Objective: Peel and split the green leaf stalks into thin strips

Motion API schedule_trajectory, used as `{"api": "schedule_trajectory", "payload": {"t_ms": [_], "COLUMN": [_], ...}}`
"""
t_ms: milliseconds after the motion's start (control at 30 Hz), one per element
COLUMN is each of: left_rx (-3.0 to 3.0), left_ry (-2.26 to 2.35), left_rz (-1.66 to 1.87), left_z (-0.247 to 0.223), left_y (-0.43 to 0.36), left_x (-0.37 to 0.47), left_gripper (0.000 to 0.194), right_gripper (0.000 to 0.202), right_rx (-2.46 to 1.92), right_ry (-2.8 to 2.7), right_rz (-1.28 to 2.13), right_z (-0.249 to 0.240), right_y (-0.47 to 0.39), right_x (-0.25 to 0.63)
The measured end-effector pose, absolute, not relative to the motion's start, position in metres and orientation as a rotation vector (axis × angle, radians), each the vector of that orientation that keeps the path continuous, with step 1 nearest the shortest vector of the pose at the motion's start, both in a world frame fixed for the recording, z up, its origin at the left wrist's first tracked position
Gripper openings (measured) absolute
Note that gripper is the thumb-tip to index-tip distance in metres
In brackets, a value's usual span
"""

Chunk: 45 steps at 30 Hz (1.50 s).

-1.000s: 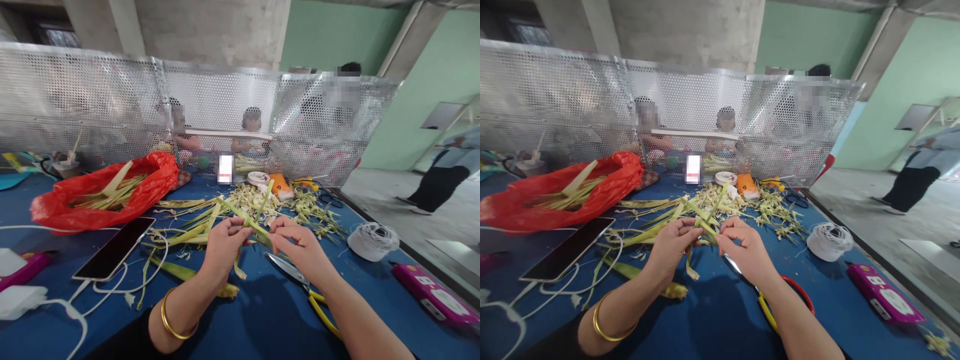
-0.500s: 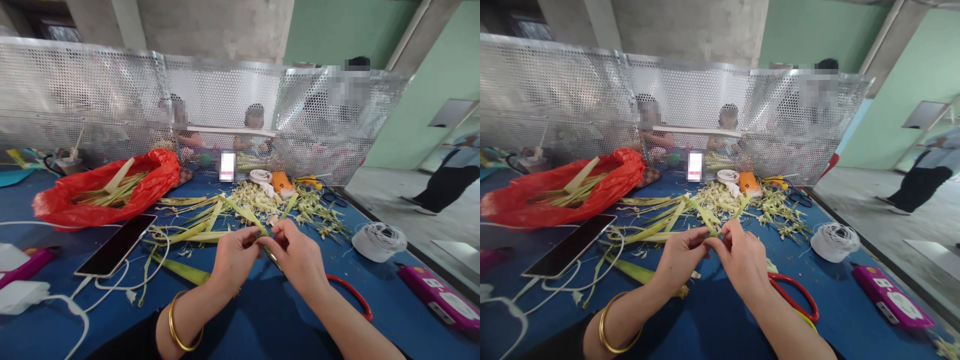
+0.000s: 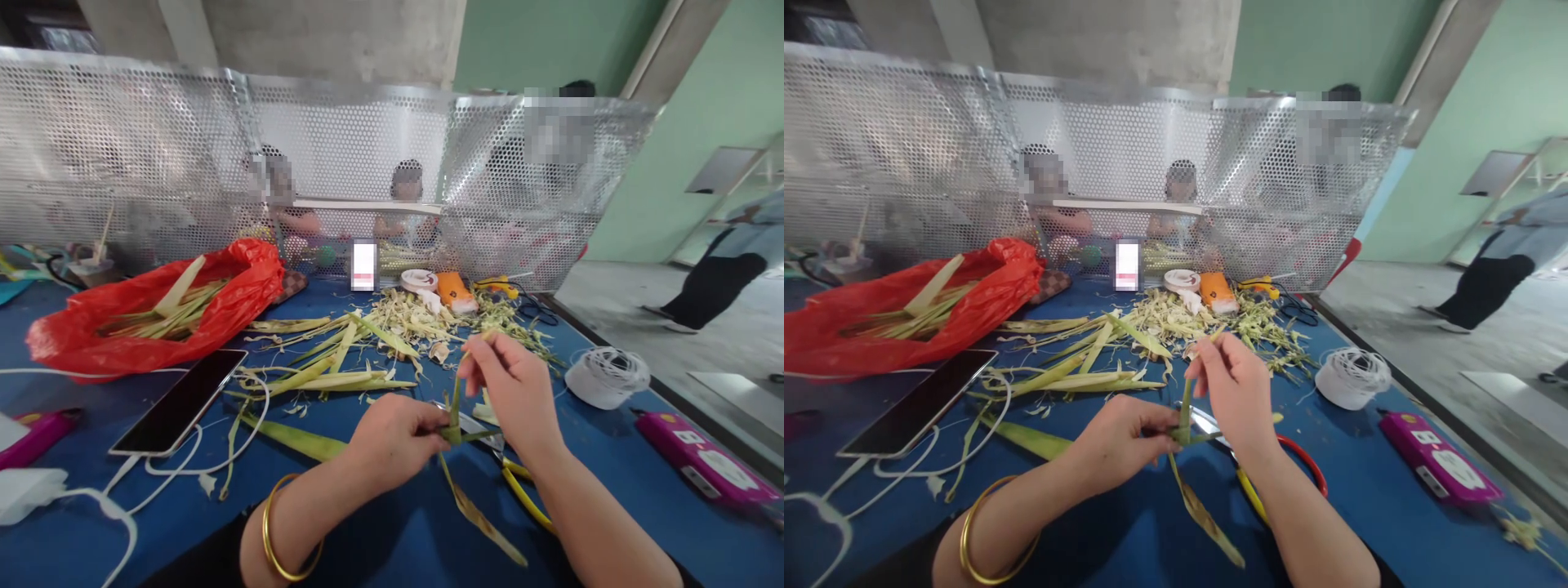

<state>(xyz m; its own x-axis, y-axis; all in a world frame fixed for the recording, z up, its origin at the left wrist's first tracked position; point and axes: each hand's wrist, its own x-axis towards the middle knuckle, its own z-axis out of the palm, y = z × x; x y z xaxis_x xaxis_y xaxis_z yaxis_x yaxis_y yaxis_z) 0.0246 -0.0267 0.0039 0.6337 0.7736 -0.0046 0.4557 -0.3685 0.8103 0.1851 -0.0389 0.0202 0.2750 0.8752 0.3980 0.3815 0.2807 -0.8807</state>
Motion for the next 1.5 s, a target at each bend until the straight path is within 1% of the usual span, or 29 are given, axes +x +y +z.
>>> {"api": "schedule_trajectory", "payload": {"t_ms": [133, 267, 433, 533, 567, 667, 733, 833, 933, 1000, 1100, 1167, 1233, 1267, 1300, 1333, 1433, 1500], "left_rx": [1.782, 1.592, 1.44, 1.37, 1.349, 1.277, 1.244, 1.241, 1.197, 1.152, 1.091, 1.041, 0.993, 0.973, 0.959, 0.949, 0.96, 0.987], "left_ry": [0.893, 0.899, 0.866, 0.757, 0.73, 0.73, 0.772, 0.784, 0.729, 0.702, 0.704, 0.736, 0.762, 0.769, 0.775, 0.784, 0.815, 0.81], "left_rz": [0.469, 0.501, 0.441, 0.417, 0.416, 0.437, 0.456, 0.485, 0.501, 0.507, 0.598, 0.7, 0.777, 0.801, 0.817, 0.826, 0.806, 0.762], "left_z": [-0.001, -0.001, 0.005, 0.006, 0.006, 0.004, 0.002, -0.001, -0.002, -0.002, 0.0, 0.001, 0.003, 0.004, 0.004, 0.005, 0.005, 0.006], "left_y": [-0.022, -0.02, -0.021, -0.021, -0.021, -0.022, -0.023, -0.024, -0.026, -0.026, -0.025, -0.022, -0.019, -0.018, -0.017, -0.017, -0.018, -0.02], "left_x": [0.024, 0.026, 0.025, 0.022, 0.021, 0.021, 0.022, 0.025, 0.028, 0.03, 0.029, 0.027, 0.025, 0.024, 0.024, 0.024, 0.025, 0.025], "left_gripper": [0.011, 0.019, 0.019, 0.034, 0.036, 0.032, 0.033, 0.027, 0.022, 0.022, 0.026, 0.027, 0.028, 0.028, 0.028, 0.028, 0.026, 0.024], "right_gripper": [0.018, 0.018, 0.016, 0.014, 0.014, 0.013, 0.012, 0.013, 0.016, 0.019, 0.019, 0.018, 0.023, 0.024, 0.024, 0.024, 0.037, 0.039], "right_rx": [-1.182, -1.136, -1.11, -1.121, -1.126, -1.132, -1.133, -1.135, -1.141, -1.146, -1.121, -1.138, -1.173, -1.189, -1.204, -1.212, -1.176, -1.118], "right_ry": [-1.164, -1.178, -1.299, -1.414, -1.442, -1.476, -1.486, -1.505, -1.547, -1.632, -1.631, -1.396, -1.118, -1.043, -1.028, -1.064, -1.247, -1.272], "right_rz": [0.471, 0.422, 0.425, 0.439, 0.433, 0.44, 0.448, 0.418, 0.41, 0.428, 0.281, 0.062, -0.032, 0.021, 0.145, 0.328, 0.904, 1.067], "right_z": [0.02, 0.014, 0.01, 0.01, 0.01, 0.01, 0.009, 0.008, 0.008, 0.01, 0.01, 0.009, 0.008, 0.007, 0.006, 0.005, 0.003, 0.004], "right_y": [-0.037, -0.034, -0.035, -0.035, -0.036, -0.036, -0.037, -0.038, -0.04, -0.04, -0.037, -0.034, -0.029, -0.027, -0.025, -0.023, -0.023, -0.025], "right_x": [0.185, 0.183, 0.18, 0.179, 0.179, 0.179, 0.178, 0.175, 0.173, 0.174, 0.177, 0.182, 0.187, 0.188, 0.189, 0.189, 0.184, 0.181]}}
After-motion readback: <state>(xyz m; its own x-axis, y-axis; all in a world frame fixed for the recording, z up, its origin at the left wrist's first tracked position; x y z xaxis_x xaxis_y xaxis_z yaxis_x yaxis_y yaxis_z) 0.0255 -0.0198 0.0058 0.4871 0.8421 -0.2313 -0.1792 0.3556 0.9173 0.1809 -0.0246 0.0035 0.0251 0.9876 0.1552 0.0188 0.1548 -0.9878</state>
